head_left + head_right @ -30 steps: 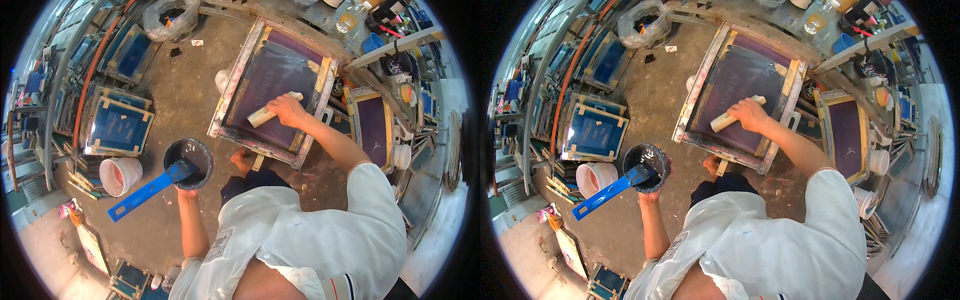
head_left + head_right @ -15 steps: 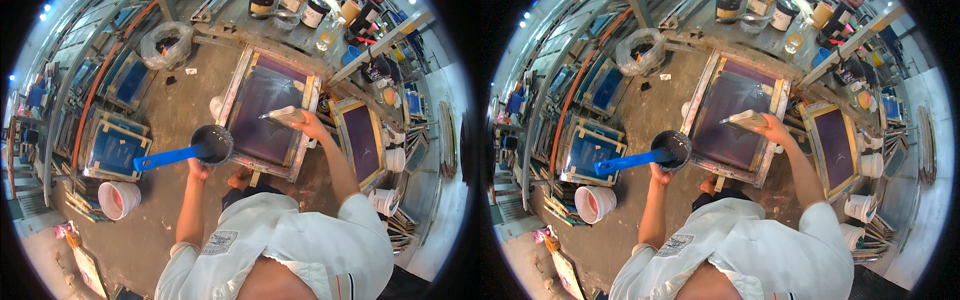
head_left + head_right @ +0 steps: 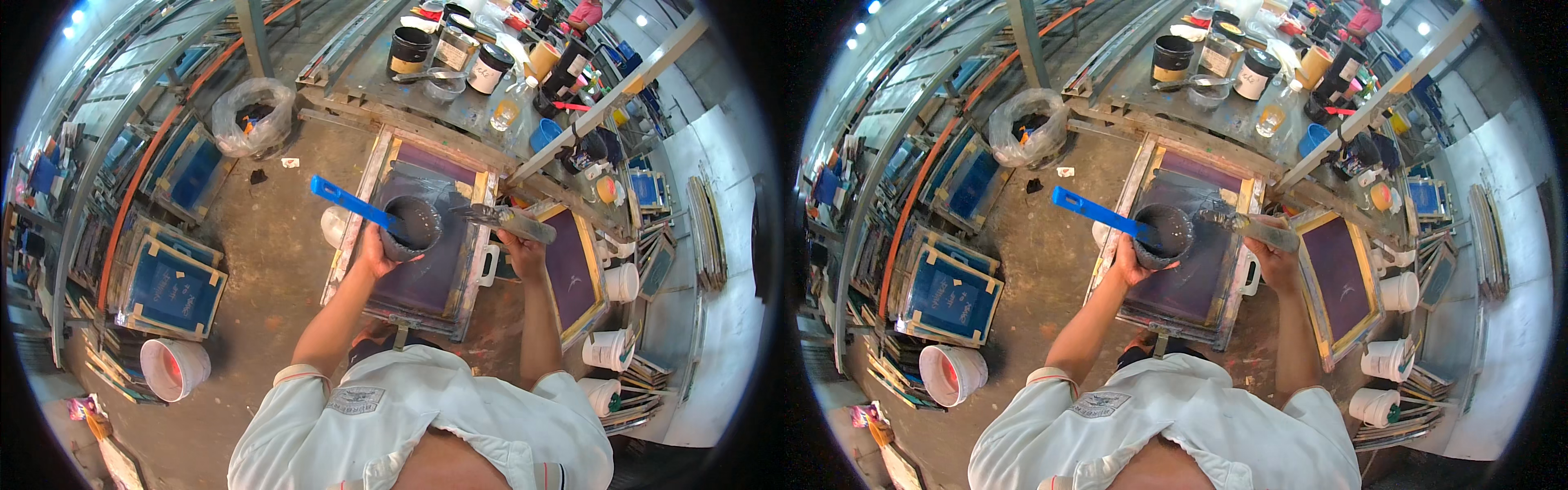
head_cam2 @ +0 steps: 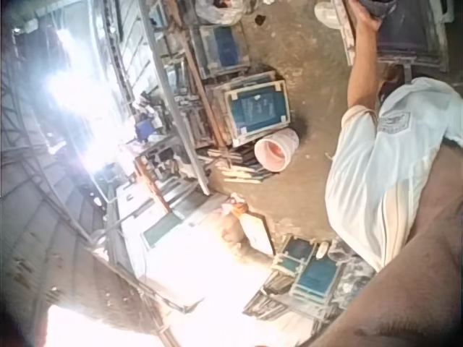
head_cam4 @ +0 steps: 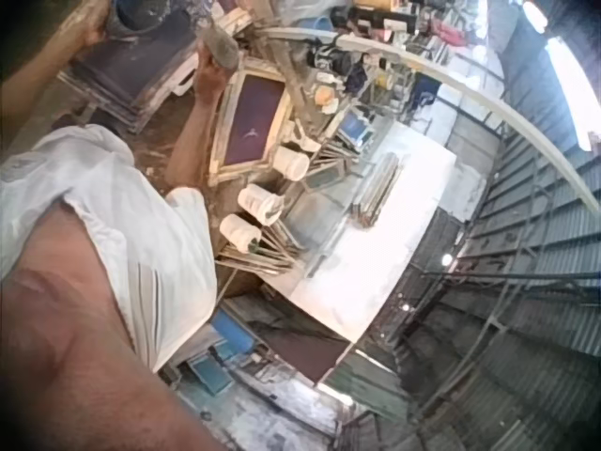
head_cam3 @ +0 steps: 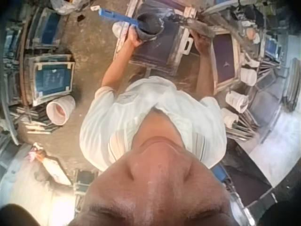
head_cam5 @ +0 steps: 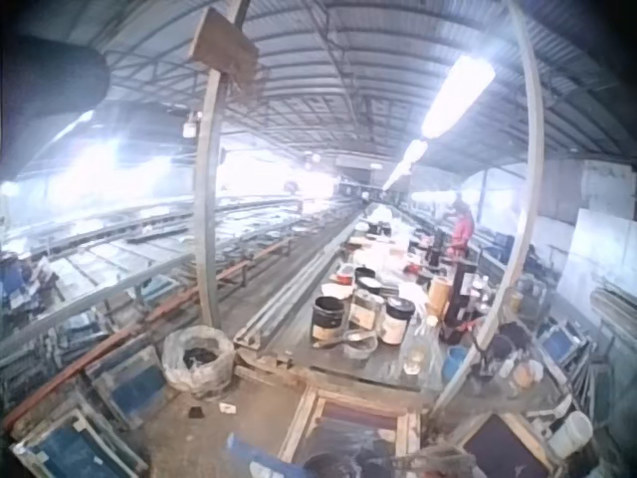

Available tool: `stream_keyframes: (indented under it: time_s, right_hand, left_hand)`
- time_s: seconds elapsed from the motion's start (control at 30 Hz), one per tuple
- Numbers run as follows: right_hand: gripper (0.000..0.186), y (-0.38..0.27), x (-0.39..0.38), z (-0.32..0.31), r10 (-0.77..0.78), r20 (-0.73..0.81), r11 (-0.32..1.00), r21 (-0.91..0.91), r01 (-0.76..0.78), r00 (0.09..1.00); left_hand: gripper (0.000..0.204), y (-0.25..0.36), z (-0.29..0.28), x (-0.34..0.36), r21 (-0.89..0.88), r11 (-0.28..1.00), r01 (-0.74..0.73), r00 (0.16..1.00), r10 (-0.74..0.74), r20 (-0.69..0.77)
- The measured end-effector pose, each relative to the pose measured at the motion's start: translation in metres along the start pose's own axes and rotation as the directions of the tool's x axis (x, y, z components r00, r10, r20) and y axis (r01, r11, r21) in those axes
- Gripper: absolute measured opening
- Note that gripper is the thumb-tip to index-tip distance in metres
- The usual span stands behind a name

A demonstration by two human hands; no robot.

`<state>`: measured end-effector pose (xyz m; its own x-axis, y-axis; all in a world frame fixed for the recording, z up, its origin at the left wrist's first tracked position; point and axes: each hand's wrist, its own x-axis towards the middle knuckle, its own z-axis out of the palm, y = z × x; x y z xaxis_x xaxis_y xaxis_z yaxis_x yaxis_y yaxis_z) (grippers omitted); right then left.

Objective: The person pours a dark liquid from a bucket onto a screen printing frame and uses a roller to spread the liquid evenly across the screen surface. The person repeatedly dips the roller into the bucket and continues coating the screen.

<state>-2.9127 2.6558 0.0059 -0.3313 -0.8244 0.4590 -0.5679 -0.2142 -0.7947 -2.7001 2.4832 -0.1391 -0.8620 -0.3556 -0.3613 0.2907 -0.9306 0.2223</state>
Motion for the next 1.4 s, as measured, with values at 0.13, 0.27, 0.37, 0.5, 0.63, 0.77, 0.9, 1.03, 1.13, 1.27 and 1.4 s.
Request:
stream_keyframes:
  time_s: [0.13, 0.27, 0.37, 0.5, 0.63, 0.77, 0.9, 1.03, 1.13, 1.27, 1.4]
  right_hand:
    - [0.026, -0.023, 0.004, 0.022, -0.113, 0.021, 0.985, 0.136, 0.109, 0.993]
    - [0.027, -0.02, -0.001, 0.038, -0.141, 0.033, 0.989, 0.056, 0.139, 0.989]
    - [0.028, -0.008, -0.003, 0.045, -0.141, 0.012, 0.988, -0.062, 0.142, 0.99]
    - [0.029, 0.025, -0.005, 0.048, -0.189, 0.011, 0.947, -0.262, 0.185, 0.982]
    - [0.032, 0.063, 0.019, 0.05, 0.019, 0.151, 0.923, -0.384, 0.041, 0.988]
    - [0.042, 0.135, 0.046, 0.074, 0.429, 0.073, 0.669, -0.696, -0.262, 0.9]
    - [0.048, 0.185, 0.083, 0.094, 0.513, 0.032, 0.494, -0.828, -0.265, 0.858]
    - [0.049, 0.222, 0.098, 0.097, 0.468, -0.004, 0.45, -0.86, -0.242, 0.884]
    - [0.039, 0.216, 0.09, 0.114, 0.459, 0.047, 0.464, -0.864, -0.194, 0.887]
    - [0.031, 0.189, 0.052, 0.136, 0.478, 0.063, 0.466, -0.864, -0.192, 0.876]
    - [0.026, 0.156, -0.006, 0.183, 0.48, 0.035, 0.447, -0.87, -0.21, 0.877]
  left_hand:
    - [0.072, 0.0, 0.018, -0.003, -0.032, 0.999, -0.017, 0.997, 0.019, 0.07]
    - [0.073, 0.002, 0.021, -0.019, -0.015, 0.999, -0.028, 0.997, 0.029, 0.076]
    - [0.075, 0.007, 0.028, -0.032, -0.016, 0.999, -0.041, 0.997, 0.042, 0.067]
    - [0.078, 0.021, 0.034, -0.057, -0.096, 0.992, -0.078, 0.996, 0.082, 0.038]
    - [0.07, 0.043, 0.027, -0.082, -0.13, 0.974, -0.186, 0.981, 0.192, 0.038]
    - [0.057, 0.06, -0.032, -0.096, -0.209, 0.938, -0.277, 0.959, 0.283, 0.0]
    - [0.057, 0.062, -0.09, -0.121, -0.215, 0.883, -0.417, 0.906, 0.386, -0.173]
    - [0.068, 0.05, -0.131, -0.138, -0.258, 0.839, -0.478, 0.869, 0.41, -0.278]
    - [0.069, 0.043, -0.128, -0.148, -0.33, 0.837, -0.437, 0.896, 0.372, -0.243]
    - [0.069, 0.028, -0.144, -0.145, -0.321, 0.815, -0.482, 0.87, 0.403, -0.283]
    - [0.07, 0.016, -0.159, -0.132, -0.278, 0.833, -0.479, 0.848, 0.358, -0.39]
